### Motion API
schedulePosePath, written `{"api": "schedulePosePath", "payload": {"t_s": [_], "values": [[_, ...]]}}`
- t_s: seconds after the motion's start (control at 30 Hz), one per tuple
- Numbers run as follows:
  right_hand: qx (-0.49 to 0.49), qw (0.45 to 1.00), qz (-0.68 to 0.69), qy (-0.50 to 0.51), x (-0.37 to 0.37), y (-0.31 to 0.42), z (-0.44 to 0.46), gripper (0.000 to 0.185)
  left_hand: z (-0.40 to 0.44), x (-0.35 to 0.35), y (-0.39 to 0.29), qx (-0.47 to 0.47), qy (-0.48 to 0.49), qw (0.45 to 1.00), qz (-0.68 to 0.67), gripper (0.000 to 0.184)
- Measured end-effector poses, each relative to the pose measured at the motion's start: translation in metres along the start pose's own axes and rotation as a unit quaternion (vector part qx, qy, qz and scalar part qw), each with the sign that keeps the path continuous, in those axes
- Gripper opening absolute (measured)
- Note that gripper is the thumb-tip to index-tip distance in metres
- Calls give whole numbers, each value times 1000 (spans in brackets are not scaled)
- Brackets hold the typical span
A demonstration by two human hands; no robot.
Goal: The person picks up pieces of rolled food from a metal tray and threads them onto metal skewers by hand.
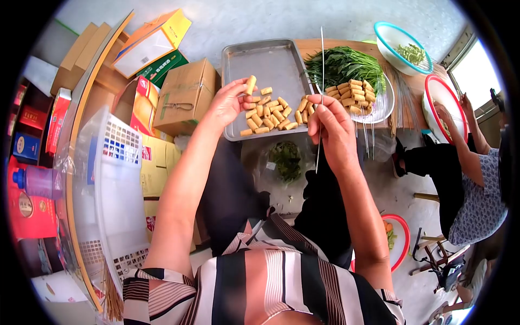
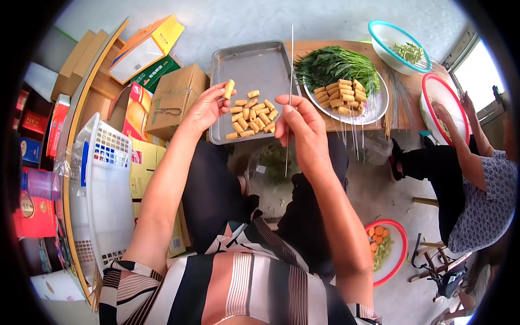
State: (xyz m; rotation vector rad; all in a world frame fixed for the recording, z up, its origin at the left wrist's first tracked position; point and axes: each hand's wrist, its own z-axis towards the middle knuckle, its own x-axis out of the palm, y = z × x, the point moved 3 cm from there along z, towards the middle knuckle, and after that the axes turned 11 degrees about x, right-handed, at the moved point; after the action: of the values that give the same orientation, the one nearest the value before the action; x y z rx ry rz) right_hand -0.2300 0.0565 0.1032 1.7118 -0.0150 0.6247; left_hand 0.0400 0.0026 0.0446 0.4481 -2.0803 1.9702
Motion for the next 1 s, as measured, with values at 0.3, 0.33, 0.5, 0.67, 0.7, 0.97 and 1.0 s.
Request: {"api": "schedulePosePath", "payload": {"t_s": [0.3, 0.33, 0.5, 0.67, 0.7, 0.97, 1.0], "values": [[36, 996, -79, -4, 12, -23, -3, 23, 3, -19, 24, -2, -25, 987, -159, 23], [53, 994, -100, -13, 15, -28, -2, 23, 3, -19, 23, -1, -28, 986, -163, 23], [94, 984, -147, 22, 32, -38, 6, 25, 1, -18, 21, 11, -21, 982, -189, 27], [128, 981, -133, 60, 36, -67, 15, 28, 2, -17, 19, 21, -9, 982, -190, 29], [137, 981, -124, 62, 37, -69, 14, 28, 0, -16, 18, 19, -17, 982, -189, 30], [135, 981, -132, 41, 34, -70, 14, 28, 0, -11, 13, 22, -6, 978, -210, 29], [136, 981, -132, 42, 34, -70, 14, 28, -1, -10, 12, 23, 0, 978, -207, 32]]}}
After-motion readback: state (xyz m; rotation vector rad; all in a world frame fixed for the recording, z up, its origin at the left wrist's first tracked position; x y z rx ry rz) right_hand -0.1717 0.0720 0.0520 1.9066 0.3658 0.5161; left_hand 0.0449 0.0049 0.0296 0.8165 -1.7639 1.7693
